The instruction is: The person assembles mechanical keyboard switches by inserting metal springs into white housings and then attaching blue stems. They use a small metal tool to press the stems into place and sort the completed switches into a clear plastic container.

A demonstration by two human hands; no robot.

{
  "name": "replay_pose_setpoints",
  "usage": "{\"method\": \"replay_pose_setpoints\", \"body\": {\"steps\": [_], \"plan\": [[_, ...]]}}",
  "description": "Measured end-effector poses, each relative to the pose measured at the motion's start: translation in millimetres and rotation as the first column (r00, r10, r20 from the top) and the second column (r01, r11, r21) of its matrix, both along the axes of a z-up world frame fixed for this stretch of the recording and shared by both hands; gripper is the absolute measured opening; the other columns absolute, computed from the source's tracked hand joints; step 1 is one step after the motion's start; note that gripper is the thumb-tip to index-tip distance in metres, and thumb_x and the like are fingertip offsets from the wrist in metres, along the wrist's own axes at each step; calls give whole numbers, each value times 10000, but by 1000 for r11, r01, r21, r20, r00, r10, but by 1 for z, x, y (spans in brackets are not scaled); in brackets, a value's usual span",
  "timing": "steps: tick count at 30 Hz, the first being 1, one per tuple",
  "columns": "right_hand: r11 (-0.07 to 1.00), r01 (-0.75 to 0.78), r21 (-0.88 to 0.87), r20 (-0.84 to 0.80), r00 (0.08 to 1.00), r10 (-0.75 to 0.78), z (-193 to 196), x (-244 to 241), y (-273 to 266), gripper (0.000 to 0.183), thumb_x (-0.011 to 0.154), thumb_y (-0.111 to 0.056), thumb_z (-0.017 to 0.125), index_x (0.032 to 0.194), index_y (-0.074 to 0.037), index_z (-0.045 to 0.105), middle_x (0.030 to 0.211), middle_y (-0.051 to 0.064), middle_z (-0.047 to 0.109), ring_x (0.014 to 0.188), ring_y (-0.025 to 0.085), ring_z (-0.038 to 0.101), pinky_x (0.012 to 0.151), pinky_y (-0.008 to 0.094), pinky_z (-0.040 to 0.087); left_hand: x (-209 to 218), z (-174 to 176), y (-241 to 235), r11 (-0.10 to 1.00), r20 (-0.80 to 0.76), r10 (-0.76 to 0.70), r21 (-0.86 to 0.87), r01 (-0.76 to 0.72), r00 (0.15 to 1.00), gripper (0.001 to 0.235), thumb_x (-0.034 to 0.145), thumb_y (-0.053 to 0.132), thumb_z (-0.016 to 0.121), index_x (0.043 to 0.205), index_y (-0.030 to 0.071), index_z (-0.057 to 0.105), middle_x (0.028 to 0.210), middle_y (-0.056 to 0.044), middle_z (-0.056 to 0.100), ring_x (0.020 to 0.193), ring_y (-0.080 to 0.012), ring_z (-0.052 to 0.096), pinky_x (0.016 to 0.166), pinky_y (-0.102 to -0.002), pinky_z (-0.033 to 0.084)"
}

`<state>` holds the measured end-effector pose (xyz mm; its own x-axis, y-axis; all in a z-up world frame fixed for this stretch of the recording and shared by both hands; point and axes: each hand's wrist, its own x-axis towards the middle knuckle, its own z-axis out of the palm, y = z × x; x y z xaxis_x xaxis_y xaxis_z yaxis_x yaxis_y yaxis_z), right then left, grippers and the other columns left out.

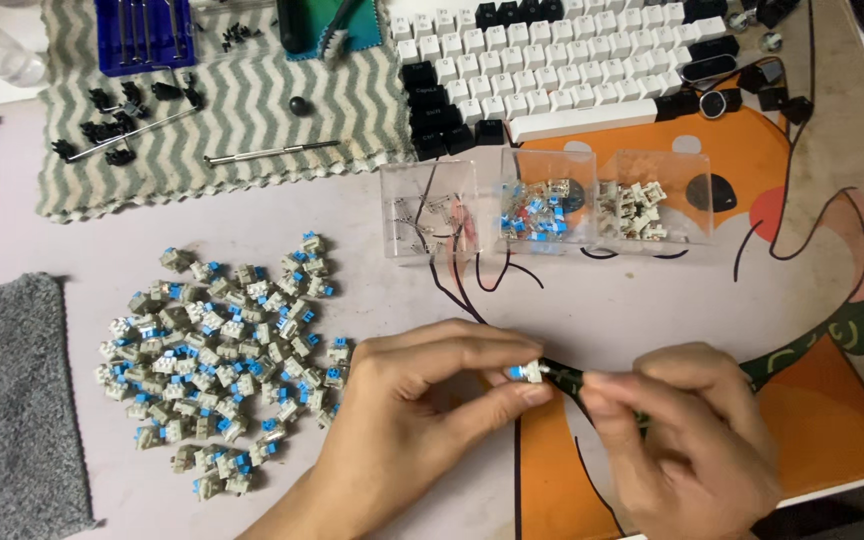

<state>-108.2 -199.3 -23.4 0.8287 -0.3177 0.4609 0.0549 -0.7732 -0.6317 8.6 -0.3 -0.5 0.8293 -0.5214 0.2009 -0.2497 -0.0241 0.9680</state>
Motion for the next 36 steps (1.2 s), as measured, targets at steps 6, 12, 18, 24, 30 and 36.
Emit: {"method": "replay_pose_setpoints", "body": {"steps": [6, 12, 18, 24, 30, 36], "plan": [[994, 31, 107, -30, 999, -28, 1, -1, -5, 201, 1044, -5, 804, 1235, 55, 816, 1056, 154, 698, 849, 204, 696, 820, 323, 558, 2, -2, 7, 998, -119, -59, -7, 59, 991, 250, 996, 200, 870, 1236, 129, 859, 1195, -69, 916, 1019, -111, 872, 932, -215, 701], [995, -68, 78, -13, 998, 69, -1, -1, -15, 194, 1028, -13, 769, 1206, 51, 810, 986, 160, 755, 847, 244, 736, 803, 339, 608, 1, -1, 6, 994, -234, -95, -72, 80, 967, 244, 1008, 161, 854, 1243, 96, 854, 1235, -96, 919, 1071, -123, 885, 954, -219, 714], [905, -115, 411, 18, 993, 117, -16, -1, -6, 195, 1085, -127, 626, 1131, 58, 666, 795, 186, 733, 714, 257, 744, 709, 339, 608, -8, -7, 5, 950, -581, -262, -296, 100, 771, 399, 1025, 158, 806, 1354, -68, 789, 1064, -206, 909, 995, -190, 882, 939, -304, 762], [893, -142, 428, 33, 989, 142, -17, -1, -3, 126, 1030, -56, 691, 1095, 47, 721, 935, 206, 802, 817, 247, 821, 750, 307, 731, -8, -11, 5, 949, -474, -261, -286, 133, 841, 357, 984, 118, 851, 1316, -8, 820, 1139, -186, 901, 1096, -225, 906, 1051, -306, 752], [954, -161, 254, 34, 987, 158, -12, 3, -6, 141, 995, -51, 737, 1093, 46, 764, 1015, 179, 839, 872, 243, 821, 800, 311, 670, -2, -6, 6, 968, -233, -231, -152, 199, 945, 297, 1049, 154, 800, 1327, 53, 817, 1185, -121, 887, 1074, -200, 900, 1010, -276, 724], [954, -253, 161, 61, 967, 246, -14, 7, -13, 164, 990, -136, 749, 1087, -10, 784, 1008, 165, 839, 826, 207, 816, 780, 301, 670, -2, -6, 7, 972, -38, -233, -50, 231, 972, 272, 1116, 219, 724, 1337, 84, 807, 1228, -81, 900, 1122, -207, 892, 1039, -305, 706]]}}
